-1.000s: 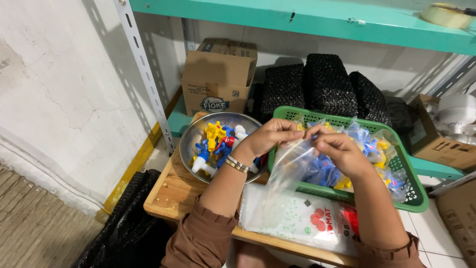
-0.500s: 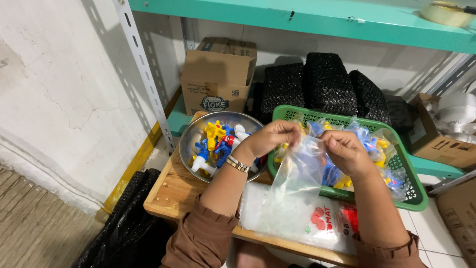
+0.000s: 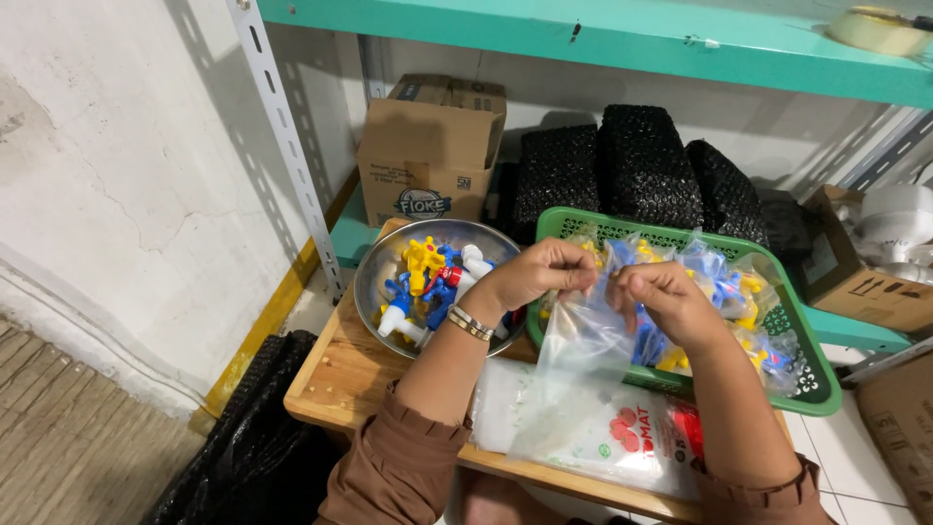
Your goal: The person packs small blue and yellow plastic parts into clear plastic bags. They pick parts from a metal bowl, place them into bags, and arrange the filled bags in a green basket.
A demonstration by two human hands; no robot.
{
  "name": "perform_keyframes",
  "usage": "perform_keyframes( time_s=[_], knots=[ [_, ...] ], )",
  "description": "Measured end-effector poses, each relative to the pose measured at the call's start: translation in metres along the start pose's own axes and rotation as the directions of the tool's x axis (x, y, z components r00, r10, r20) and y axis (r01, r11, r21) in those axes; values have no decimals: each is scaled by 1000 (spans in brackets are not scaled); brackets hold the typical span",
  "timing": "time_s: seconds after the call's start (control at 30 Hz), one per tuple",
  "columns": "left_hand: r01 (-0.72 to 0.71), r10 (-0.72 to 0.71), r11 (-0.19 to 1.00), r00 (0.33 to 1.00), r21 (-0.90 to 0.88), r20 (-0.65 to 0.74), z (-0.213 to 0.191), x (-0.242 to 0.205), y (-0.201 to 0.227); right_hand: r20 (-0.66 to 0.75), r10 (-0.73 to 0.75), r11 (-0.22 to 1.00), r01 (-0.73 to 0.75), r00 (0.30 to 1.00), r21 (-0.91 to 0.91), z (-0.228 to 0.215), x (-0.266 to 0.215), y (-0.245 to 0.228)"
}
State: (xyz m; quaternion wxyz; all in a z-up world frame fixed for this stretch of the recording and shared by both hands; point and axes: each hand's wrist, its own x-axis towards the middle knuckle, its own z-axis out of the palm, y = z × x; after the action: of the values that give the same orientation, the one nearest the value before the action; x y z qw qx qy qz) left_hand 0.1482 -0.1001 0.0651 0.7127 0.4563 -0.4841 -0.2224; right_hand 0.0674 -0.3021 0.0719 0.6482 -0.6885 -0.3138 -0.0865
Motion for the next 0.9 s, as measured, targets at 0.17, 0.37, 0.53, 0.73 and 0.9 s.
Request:
perform_keyframes(
  time_s=[0.17, 0.37, 0.53, 0.73, 0.9],
  knots=[
    [5, -4, 1000, 1000, 30, -8, -3, 3, -3, -45, -50, 998, 52, 998, 41, -3, 3, -3],
    [-23, 25, 997, 999, 76, -26, -3, 5, -5, -78, -73, 997, 76, 994, 29, -4, 2, 0],
    [-31, 34, 997, 999, 75, -38, 0, 4, 3, -119, -73, 997, 76, 990, 24, -2, -2, 1],
    [-14, 30, 977, 997, 211, -74, 3, 5, 5, -155, -78, 997, 74, 985, -34, -5, -1, 2],
    [-10, 37, 981, 990, 193, -135, 3, 7, 5, -184, -64, 996, 51, 981, -72, -2, 2, -5]
  ],
)
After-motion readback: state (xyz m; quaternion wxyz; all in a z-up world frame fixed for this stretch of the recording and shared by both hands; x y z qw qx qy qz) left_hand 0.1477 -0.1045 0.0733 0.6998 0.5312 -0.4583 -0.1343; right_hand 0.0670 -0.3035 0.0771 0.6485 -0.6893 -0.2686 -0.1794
